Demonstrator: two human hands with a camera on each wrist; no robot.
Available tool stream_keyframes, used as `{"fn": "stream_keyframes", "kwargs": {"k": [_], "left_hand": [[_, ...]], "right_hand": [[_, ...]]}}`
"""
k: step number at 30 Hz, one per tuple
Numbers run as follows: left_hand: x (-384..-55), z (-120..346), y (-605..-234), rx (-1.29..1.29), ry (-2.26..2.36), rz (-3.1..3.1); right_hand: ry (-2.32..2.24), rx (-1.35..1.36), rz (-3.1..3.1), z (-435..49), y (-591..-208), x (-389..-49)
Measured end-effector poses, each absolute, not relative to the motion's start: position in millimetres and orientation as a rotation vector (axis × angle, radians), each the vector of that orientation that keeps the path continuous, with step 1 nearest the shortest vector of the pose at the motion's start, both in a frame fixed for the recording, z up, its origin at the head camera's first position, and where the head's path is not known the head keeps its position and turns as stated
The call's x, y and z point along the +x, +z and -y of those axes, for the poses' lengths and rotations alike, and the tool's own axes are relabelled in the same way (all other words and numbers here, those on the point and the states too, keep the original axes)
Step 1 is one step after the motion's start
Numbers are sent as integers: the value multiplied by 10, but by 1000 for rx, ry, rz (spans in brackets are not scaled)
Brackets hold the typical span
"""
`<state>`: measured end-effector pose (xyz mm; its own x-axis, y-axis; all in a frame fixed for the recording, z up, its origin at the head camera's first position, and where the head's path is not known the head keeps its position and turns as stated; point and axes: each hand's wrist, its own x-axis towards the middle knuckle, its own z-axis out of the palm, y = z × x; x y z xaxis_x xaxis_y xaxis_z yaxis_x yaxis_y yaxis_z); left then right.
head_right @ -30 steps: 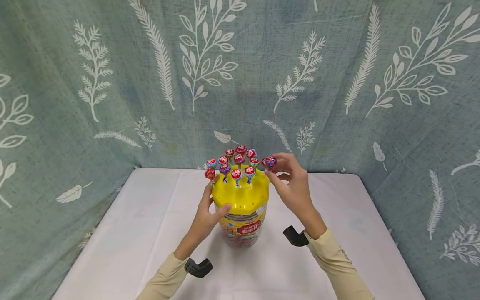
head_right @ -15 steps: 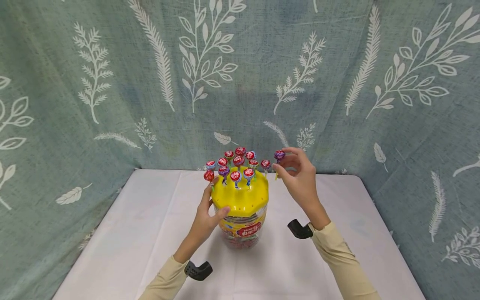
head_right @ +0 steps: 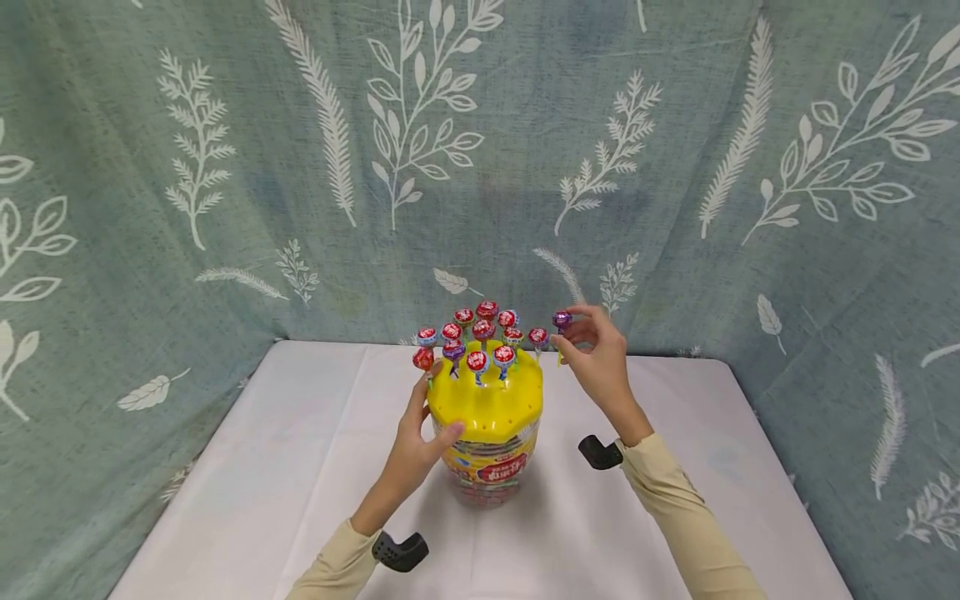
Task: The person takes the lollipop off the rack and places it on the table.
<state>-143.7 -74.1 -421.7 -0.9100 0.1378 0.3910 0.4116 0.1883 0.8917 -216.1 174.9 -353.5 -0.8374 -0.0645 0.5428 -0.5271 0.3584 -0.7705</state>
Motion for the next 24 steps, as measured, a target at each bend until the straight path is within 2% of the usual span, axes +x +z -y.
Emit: {"fn": "stream_keyframes", "kwargs": {"k": [5, 12, 24], "left_hand": [[-1421, 739, -4186, -524, -1782, 2248], [-1402, 731, -4195, -493, -1801, 2257], [-1379, 730, -4180, -485, -1770, 2261]], "right_hand": [[1486, 480, 2239, -1760, -3694, -2289], [1425, 401, 2356, -1880, -4168, -2625], [1424, 293, 2490, -1890, -4637, -2896]]}}
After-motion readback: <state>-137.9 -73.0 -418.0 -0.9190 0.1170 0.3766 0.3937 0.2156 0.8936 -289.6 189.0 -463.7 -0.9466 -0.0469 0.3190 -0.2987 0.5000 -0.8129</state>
